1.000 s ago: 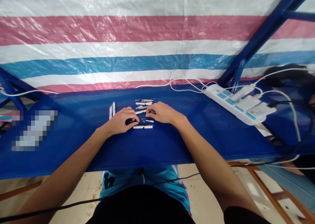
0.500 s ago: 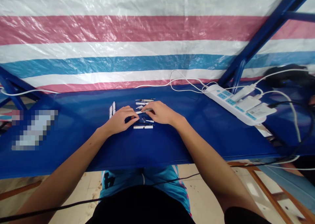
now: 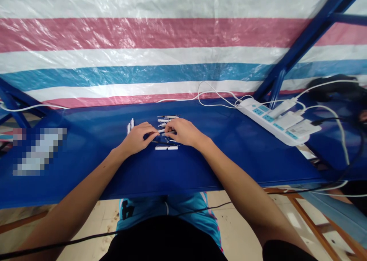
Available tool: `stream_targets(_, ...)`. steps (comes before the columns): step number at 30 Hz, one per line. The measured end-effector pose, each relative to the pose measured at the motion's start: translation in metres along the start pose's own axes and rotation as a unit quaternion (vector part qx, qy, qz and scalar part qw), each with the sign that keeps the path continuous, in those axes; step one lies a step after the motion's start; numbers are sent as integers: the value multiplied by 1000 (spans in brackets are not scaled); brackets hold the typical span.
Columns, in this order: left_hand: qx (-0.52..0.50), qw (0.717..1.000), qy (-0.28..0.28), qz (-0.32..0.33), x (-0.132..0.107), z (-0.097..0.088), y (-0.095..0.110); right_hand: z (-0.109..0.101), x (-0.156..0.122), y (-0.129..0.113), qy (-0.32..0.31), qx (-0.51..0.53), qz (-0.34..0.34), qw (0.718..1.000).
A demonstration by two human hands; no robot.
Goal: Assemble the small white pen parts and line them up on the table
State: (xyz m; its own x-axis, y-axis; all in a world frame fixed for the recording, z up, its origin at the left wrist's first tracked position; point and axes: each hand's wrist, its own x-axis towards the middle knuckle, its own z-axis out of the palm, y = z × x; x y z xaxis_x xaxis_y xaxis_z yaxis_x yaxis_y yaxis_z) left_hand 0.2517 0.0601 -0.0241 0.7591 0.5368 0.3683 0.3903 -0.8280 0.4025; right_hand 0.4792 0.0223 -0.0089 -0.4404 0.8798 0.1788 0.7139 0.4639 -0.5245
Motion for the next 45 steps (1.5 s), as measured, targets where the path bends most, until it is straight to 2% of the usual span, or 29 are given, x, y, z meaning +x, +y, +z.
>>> stream_targets(4,0,1000,10,-8,0,-2,-1,0,0,0,2,-3,-4,1000)
stream_targets(8,-1,1000,6,14,0,-5,2,-5,-2,2,4,4,13,1000)
stream_targets(13,4,998,-34,50,0,-3,11,-8,-2,3,-15,-1,39,999)
stream_targets(22,22,994,-96,54,0,4,17,-8,-3,2,-22,13,29,999)
stream_targets(30,33,995,-74,56,-1,8,12,-8,-3,-1,-55,12,54,997)
stream_targets(40,37,996,-69,35,0,8,12,-10,-4,-2,-51,12,55,997)
stream_targets(45,30,997,-68,32,0,7,12,-22,-6,3,-23,2,78,997)
